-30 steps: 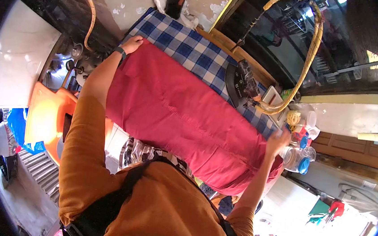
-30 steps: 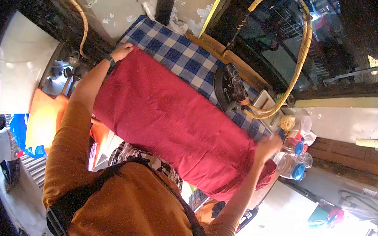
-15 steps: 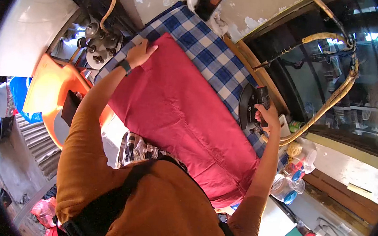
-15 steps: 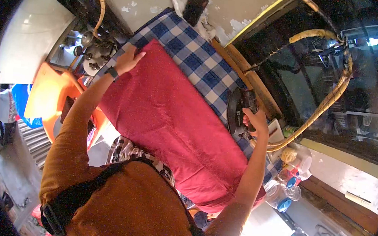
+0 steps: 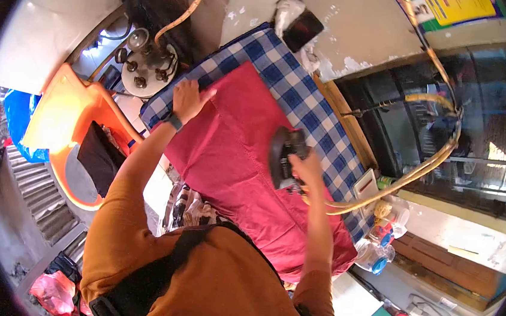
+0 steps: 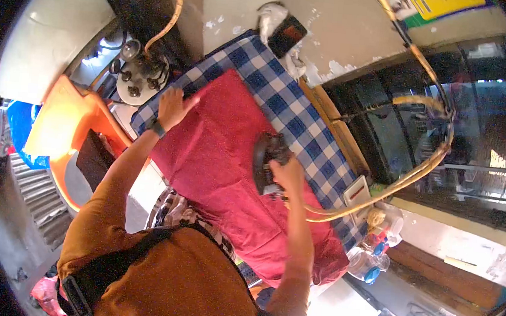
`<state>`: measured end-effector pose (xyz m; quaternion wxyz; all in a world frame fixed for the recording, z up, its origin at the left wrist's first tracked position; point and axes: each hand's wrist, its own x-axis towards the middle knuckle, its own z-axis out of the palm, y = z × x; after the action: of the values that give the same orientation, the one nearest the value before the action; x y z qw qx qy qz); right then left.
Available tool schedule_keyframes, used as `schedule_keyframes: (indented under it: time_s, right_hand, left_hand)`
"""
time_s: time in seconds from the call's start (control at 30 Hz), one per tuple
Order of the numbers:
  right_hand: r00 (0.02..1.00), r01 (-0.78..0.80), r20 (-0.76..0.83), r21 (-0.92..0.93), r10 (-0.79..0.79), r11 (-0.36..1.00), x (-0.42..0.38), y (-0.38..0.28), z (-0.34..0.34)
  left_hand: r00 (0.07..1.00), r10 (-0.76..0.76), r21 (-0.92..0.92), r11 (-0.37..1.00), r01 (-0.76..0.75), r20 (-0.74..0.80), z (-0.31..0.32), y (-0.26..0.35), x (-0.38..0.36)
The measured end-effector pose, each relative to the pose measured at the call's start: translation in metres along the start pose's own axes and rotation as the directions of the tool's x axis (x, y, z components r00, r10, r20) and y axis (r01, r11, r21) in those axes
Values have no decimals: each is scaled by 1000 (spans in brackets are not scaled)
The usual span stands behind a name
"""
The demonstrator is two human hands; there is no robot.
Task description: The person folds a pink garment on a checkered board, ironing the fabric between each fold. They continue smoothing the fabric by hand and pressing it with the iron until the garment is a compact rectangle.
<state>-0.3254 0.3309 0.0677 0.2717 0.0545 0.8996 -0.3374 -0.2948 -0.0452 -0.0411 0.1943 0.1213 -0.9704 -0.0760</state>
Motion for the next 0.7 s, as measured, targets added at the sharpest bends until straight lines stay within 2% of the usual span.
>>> schedule_keyframes:
  time_s: [0.03,0.07,0.13,0.17,0.23,0.3,0.33,0.37,0.43,0.47,0.5,0.57,0.63,0.7]
  right_hand:
    - [999,-21,-49,-95,16,995,0,-17,26]
    - [1000,-9,-18,-78,7,997,2,-35,36]
    - [995,95,7,-134,-95,986,15,-67,62]
    - [990,144,15,-178,-143,973,26,-83,76]
    - [978,210,44,-239,-205,948,49,-115,104]
    - [963,267,82,-204,-255,942,62,-150,127]
    - [952,302,97,-154,-290,941,58,-168,136]
    - [945,317,138,-163,-297,934,53,-176,147]
    - [915,400,162,-227,-370,888,38,-186,174]
    - [896,444,170,-296,-411,846,26,-185,189]
    - [892,434,271,-294,-361,852,6,-194,191]
    - [873,482,223,-266,-433,835,-14,-184,216]
    - [885,460,193,-235,-423,856,-29,-180,223]
    - [914,401,159,-236,-372,885,-32,-168,222]
  left_hand:
    - [998,-35,95,995,29,60,-2,-12,-12]
    - [997,-51,99,994,45,63,-1,-24,-14]
    - [981,72,-179,983,-39,178,-3,-46,-22]
    - [981,68,-176,984,-36,181,-5,-48,-22]
    - [953,-24,-287,951,115,301,-9,-42,-24]
    - [966,-29,-266,959,99,256,4,-65,-29]
    - [997,-67,-294,953,74,33,0,-77,-28]
    - [976,-103,-320,947,37,-192,-6,-89,-26]
    - [946,-324,-332,890,313,24,-37,-116,-22]
    - [945,-327,-300,899,318,22,-47,-131,-21]
    - [944,-328,-269,908,321,20,-56,-142,-18]
    - [951,-309,-314,903,294,2,-84,-136,-11]
    - [964,-169,-338,937,93,-205,-75,-141,-10]
    - [963,-160,-331,940,81,-219,-61,-135,-14]
